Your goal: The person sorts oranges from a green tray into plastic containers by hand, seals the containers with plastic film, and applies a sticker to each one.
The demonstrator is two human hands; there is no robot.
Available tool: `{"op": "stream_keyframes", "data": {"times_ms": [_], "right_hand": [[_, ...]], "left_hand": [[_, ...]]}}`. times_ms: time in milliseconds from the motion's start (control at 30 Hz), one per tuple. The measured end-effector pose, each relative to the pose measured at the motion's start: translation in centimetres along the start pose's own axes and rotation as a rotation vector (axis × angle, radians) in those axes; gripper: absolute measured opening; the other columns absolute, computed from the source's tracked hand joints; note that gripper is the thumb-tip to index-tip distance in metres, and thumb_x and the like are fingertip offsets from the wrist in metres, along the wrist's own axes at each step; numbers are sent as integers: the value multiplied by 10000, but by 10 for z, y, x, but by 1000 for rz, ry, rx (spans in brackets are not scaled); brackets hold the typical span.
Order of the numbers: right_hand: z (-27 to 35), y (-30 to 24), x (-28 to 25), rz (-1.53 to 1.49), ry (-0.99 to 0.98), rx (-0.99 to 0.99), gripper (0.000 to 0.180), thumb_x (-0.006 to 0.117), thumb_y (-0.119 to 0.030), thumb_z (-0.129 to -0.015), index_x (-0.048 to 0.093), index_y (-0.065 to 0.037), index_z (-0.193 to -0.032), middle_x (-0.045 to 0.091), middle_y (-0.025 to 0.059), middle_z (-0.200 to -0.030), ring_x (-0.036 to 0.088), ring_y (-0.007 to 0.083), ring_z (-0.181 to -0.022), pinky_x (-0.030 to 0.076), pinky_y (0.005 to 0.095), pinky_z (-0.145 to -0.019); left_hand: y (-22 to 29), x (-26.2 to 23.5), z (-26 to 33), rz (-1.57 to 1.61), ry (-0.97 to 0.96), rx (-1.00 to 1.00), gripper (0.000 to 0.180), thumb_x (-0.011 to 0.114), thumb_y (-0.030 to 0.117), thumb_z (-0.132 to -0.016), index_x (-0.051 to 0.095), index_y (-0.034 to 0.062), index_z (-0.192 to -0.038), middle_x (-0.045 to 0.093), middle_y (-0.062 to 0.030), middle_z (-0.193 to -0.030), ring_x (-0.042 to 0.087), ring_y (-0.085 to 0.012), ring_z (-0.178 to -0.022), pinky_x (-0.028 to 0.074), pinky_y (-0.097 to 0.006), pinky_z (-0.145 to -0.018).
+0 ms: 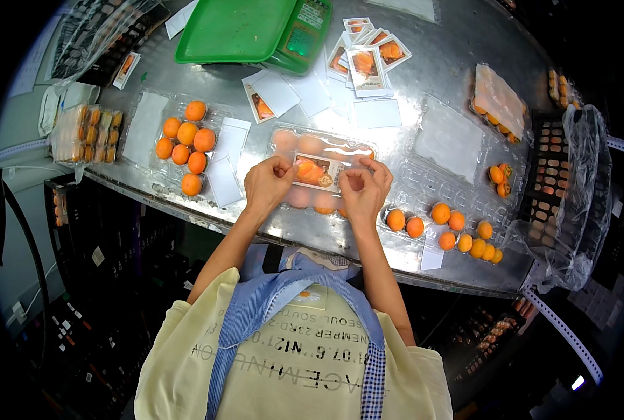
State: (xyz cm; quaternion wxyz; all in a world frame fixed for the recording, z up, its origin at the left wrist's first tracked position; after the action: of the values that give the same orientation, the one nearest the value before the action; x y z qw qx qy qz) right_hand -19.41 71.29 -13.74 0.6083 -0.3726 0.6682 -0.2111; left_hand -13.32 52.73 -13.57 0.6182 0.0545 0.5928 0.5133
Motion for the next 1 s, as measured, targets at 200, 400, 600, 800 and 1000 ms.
{"op": "stream_keyframes", "data": {"times_ms": [200, 400, 600, 800, 1000], "right_hand": [[0, 0, 1, 8, 5, 7, 85, 687, -122, -629, 633, -65, -661, 542, 81, -1004, 408, 284, -1043, 323, 378, -906], [0, 0, 2, 4, 13, 9, 84, 687, -122, -625, 633, -65, -654, 544, 75, -999, 408, 279, -1048, 325, 374, -907], [1, 2, 3, -10, 16, 17, 88, 686, -127, -628, 635, -59, -654, 544, 73, -996, 405, 278, -1053, 324, 371, -910], [2, 5, 5, -32, 16, 36, 96, 682, -135, -638, 637, -54, -660, 543, 72, -997, 400, 277, -1060, 322, 370, -915], [2, 5, 6, -4, 17, 30, 111, 683, -141, -642, 632, -53, -686, 539, 78, -1000, 399, 278, -1060, 328, 366, -908]], "left_hand": [[2, -1, 1, -4, -1, 1, 219, 657, 271, -722, 612, 64, -664, 568, -19, -564, 544, -153, -519, 423, -289, -525], [4, -1, 1, -7, 7, 6, 201, 653, 263, -716, 613, 71, -671, 568, -21, -565, 549, -163, -523, 428, -296, -530], [4, 0, 1, -12, -5, 4, 184, 645, 248, -706, 593, 77, -660, 570, -40, -588, 566, -211, -567, 434, -336, -554], [5, 0, 1, -3, -25, -8, 184, 641, 244, -704, 580, 78, -653, 573, -52, -601, 575, -236, -590, 435, -355, -566], [5, -1, 0, -15, -46, 19, 200, 647, 252, -706, 575, 66, -698, 579, -66, -630, 571, -250, -576, 437, -367, -564]]}}
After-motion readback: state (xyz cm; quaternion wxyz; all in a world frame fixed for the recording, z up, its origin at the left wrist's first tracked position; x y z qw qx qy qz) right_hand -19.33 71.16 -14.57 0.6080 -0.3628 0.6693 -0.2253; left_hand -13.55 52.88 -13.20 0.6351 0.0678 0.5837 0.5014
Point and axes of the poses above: each hand's wrist, its own z-axis away from the middle knuckle, its own x-axis out of the palm, y = z × x, the point moved 3 cm from there along -z, towards the middle knuckle
